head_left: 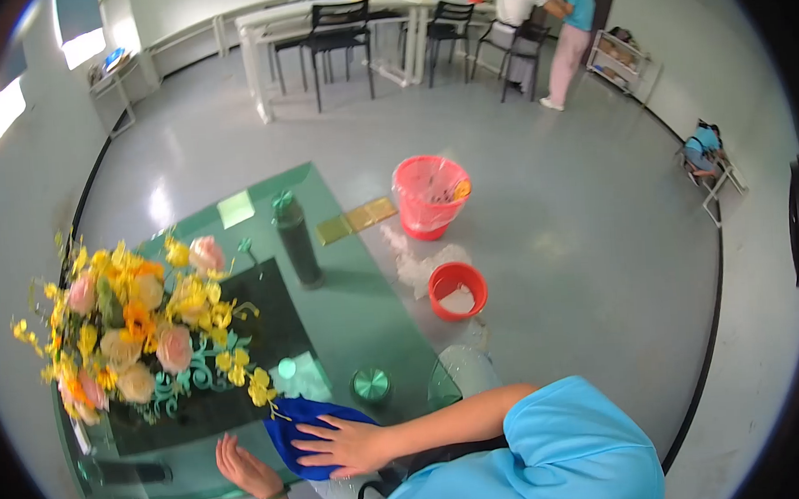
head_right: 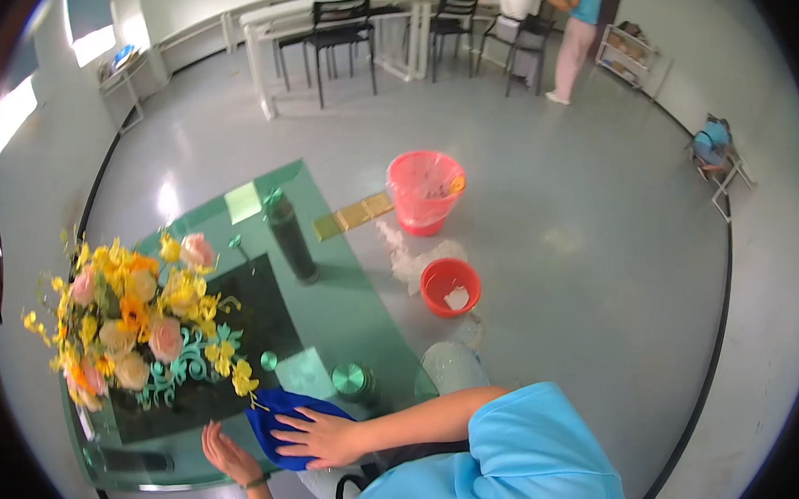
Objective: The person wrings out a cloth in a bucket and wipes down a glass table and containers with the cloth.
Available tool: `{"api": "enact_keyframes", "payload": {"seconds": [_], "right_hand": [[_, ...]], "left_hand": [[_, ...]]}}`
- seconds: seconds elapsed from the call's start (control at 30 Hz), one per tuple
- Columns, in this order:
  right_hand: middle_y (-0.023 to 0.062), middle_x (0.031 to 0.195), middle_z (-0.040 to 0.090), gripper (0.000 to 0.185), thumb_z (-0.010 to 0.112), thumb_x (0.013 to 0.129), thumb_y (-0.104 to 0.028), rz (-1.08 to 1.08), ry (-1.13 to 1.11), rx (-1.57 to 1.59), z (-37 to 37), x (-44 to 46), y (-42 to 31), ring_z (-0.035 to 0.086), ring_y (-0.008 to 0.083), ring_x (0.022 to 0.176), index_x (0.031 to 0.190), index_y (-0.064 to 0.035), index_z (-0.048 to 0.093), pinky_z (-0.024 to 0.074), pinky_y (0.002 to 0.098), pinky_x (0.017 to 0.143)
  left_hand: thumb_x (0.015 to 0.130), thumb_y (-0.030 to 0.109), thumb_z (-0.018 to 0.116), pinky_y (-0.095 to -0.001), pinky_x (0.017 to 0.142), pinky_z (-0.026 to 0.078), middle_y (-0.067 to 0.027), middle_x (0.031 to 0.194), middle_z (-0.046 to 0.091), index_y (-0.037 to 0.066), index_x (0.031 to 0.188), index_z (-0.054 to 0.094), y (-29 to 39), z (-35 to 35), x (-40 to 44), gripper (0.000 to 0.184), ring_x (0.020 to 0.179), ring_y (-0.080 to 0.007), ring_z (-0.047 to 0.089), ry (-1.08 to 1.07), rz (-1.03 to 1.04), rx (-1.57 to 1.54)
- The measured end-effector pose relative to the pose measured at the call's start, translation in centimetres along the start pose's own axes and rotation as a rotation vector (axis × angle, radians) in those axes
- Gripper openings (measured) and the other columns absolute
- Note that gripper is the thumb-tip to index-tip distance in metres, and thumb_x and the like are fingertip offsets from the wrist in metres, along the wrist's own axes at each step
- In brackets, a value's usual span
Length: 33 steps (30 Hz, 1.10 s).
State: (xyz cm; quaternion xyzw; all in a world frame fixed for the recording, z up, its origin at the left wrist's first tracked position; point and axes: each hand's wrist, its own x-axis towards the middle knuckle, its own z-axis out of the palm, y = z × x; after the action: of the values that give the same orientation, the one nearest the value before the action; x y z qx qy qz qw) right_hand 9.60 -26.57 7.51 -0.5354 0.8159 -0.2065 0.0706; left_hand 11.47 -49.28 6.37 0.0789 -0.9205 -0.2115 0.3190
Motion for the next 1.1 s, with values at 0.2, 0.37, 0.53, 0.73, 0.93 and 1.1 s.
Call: {"api": "enact_keyframes", "payload": {"seconds": [0.2, 0.37, 0.53, 0.73, 0.93, 1.1], "right_hand": [[0.0093, 0.146, 0.033, 0.061, 0.053, 0.085, -0.046, 0.028, 0.044, 0.016, 0.0, 1.9, -0.2, 0.022, 0.0309, 0.138, 0.137, -0.0171, 0.041, 0.0219, 0.0510, 0.107], [0.0093, 0.145, 0.034, 0.059, 0.053, 0.087, -0.045, 0.179, 0.092, -0.063, -2.8, -3.9, 2.8, 0.026, 0.0306, 0.136, 0.138, -0.0184, 0.040, 0.0227, 0.0516, 0.107], [0.0085, 0.148, 0.029, 0.061, 0.050, 0.088, -0.047, 0.430, 0.123, -0.169, -6.0, -9.0, 6.6, 0.024, 0.0337, 0.137, 0.141, -0.0215, 0.036, 0.0239, 0.0560, 0.105], [0.0103, 0.147, 0.030, 0.058, 0.047, 0.089, -0.047, 0.505, 0.179, -0.227, -8.0, -7.6, 11.6, 0.026, 0.0345, 0.136, 0.140, -0.0213, 0.036, 0.0234, 0.0552, 0.106], [0.0108, 0.145, 0.033, 0.056, 0.042, 0.091, -0.048, 0.608, 0.284, -0.312, -9.8, -3.6, 19.6, 0.025, 0.0332, 0.136, 0.139, -0.0201, 0.038, 0.0231, 0.0541, 0.106], [0.0120, 0.147, 0.030, 0.056, 0.042, 0.091, -0.048, 0.651, 0.298, -0.346, -11.1, 2.2, 25.5, 0.024, 0.0348, 0.136, 0.139, -0.0207, 0.036, 0.0214, 0.0550, 0.107]], "left_hand": [[0.091, 0.006, 0.043, -0.0423, 0.098, 0.035, -0.0132, 0.116, 0.059, 0.002, 0.105, 0.058, 0.1, -0.2, 0.1, 0.021, 0.117, -0.0327, 0.047, 0.014, -0.013, -0.035], [0.090, 0.005, 0.045, -0.0438, 0.102, 0.031, -0.0130, 0.122, 0.056, 0.002, 0.110, 0.057, -0.4, -0.7, 0.3, 0.023, 0.121, -0.0325, 0.044, -0.002, -0.033, -0.056], [0.092, 0.022, 0.045, -0.0476, 0.112, 0.011, -0.0104, 0.144, 0.035, 0.008, 0.136, 0.039, 0.6, -2.9, 1.8, 0.046, 0.136, -0.0312, 0.024, -0.342, 0.019, 0.270], [0.092, 0.030, 0.041, -0.0500, 0.112, 0.005, -0.0106, 0.145, 0.033, 0.007, 0.138, 0.036, -2.0, -2.3, 0.9, 0.052, 0.138, -0.0301, 0.022, -0.413, -0.001, 0.279], [0.091, 0.027, 0.040, -0.0496, 0.112, 0.009, -0.0114, 0.139, 0.041, 0.005, 0.133, 0.042, -1.5, -2.5, 1.0, 0.048, 0.134, -0.0301, 0.030, -0.344, -0.029, 0.193], [0.090, 0.025, 0.039, -0.0499, 0.111, 0.012, -0.0124, 0.134, 0.046, 0.003, 0.128, 0.047, -1.1, -2.5, 1.3, 0.044, 0.131, -0.0312, 0.035, -0.351, -0.016, 0.193]]}}
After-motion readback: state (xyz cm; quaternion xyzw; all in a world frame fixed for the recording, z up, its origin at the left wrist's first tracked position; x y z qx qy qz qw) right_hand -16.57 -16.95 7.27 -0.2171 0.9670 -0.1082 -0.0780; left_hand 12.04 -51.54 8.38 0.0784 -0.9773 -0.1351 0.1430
